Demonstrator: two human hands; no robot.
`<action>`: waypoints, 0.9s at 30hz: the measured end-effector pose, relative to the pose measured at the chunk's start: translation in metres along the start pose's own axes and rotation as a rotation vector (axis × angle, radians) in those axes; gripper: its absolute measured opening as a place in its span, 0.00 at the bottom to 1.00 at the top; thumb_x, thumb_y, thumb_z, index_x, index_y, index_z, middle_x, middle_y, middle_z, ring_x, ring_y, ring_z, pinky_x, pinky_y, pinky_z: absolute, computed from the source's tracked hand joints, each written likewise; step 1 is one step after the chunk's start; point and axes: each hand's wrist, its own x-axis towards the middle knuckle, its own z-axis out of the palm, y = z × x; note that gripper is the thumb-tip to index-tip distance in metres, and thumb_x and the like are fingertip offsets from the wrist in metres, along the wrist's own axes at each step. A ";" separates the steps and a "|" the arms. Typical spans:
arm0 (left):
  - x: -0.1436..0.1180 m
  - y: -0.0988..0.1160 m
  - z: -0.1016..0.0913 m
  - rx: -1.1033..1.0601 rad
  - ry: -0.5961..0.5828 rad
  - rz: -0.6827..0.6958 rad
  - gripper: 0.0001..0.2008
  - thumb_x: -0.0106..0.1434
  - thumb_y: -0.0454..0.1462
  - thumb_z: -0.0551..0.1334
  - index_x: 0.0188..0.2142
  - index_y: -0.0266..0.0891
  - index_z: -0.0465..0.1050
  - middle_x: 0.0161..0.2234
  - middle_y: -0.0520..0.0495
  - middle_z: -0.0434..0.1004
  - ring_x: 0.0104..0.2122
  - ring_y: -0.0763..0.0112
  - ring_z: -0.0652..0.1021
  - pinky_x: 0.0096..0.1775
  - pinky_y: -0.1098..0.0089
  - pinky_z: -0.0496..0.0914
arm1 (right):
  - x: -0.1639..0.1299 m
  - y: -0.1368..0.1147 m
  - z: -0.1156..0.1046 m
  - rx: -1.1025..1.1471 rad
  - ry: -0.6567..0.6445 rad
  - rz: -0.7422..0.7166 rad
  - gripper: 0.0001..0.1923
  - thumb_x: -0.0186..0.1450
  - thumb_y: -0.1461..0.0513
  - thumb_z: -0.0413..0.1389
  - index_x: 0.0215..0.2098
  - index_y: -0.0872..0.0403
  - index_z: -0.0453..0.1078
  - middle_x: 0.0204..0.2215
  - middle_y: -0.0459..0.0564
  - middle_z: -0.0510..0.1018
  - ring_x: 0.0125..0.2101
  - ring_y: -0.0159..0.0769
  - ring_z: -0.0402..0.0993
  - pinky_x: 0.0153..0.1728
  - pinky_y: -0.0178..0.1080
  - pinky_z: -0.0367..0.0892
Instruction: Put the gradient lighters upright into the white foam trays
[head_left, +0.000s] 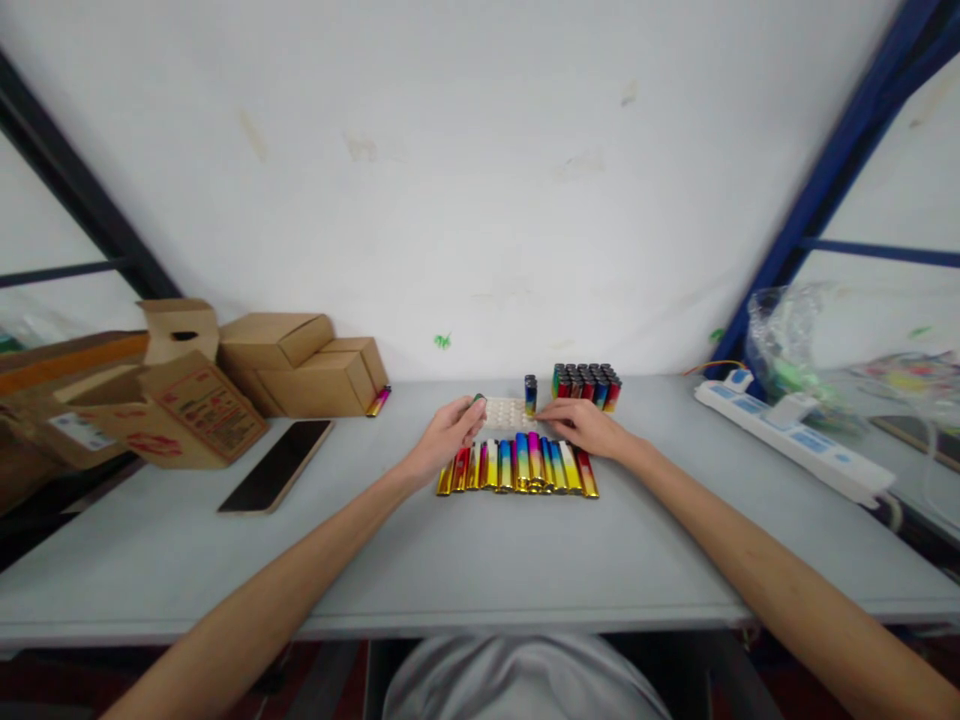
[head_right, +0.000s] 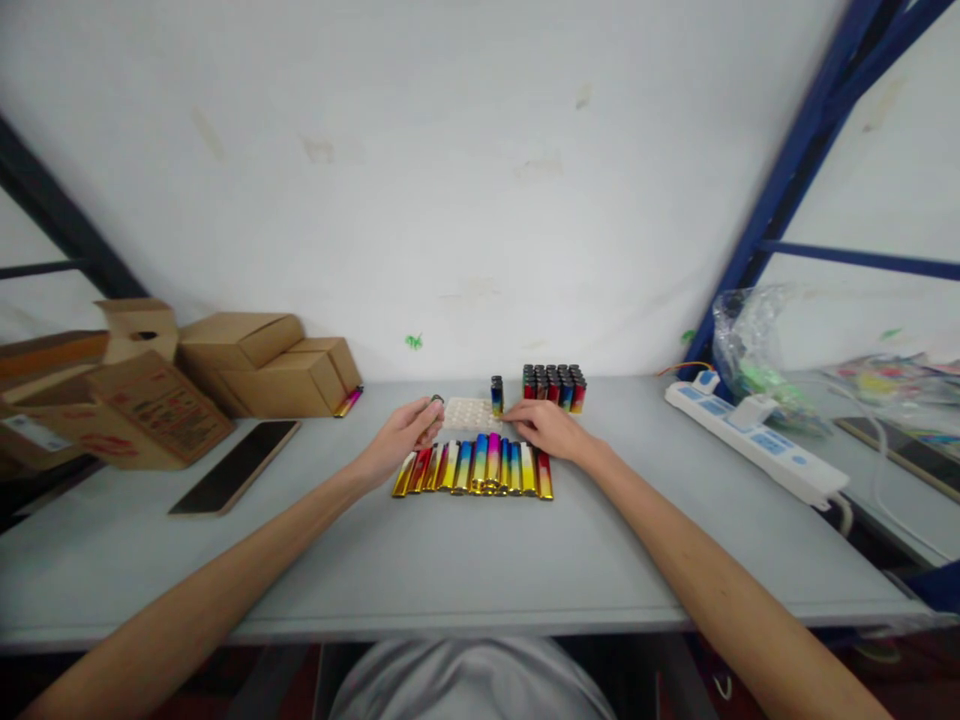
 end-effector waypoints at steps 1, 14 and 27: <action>0.000 0.000 0.000 0.028 0.012 0.016 0.24 0.65 0.57 0.61 0.30 0.39 0.63 0.23 0.58 0.57 0.21 0.79 0.59 0.23 0.74 0.54 | 0.000 0.000 0.000 0.001 0.002 -0.001 0.19 0.69 0.70 0.52 0.53 0.54 0.78 0.48 0.55 0.82 0.46 0.42 0.80 0.52 0.44 0.73; 0.004 -0.009 -0.007 0.297 0.132 0.070 0.14 0.64 0.46 0.55 0.25 0.43 0.57 0.21 0.57 0.55 0.22 0.72 0.59 0.25 0.70 0.56 | 0.000 -0.001 -0.001 0.010 0.009 -0.024 0.19 0.70 0.69 0.51 0.53 0.54 0.78 0.47 0.55 0.82 0.46 0.41 0.80 0.51 0.43 0.73; 0.003 -0.009 -0.007 0.418 0.074 0.143 0.19 0.69 0.50 0.55 0.28 0.41 0.63 0.24 0.55 0.62 0.28 0.70 0.66 0.31 0.70 0.61 | 0.000 -0.001 -0.001 0.006 0.001 -0.002 0.19 0.69 0.69 0.52 0.53 0.54 0.78 0.48 0.55 0.82 0.47 0.41 0.80 0.52 0.43 0.73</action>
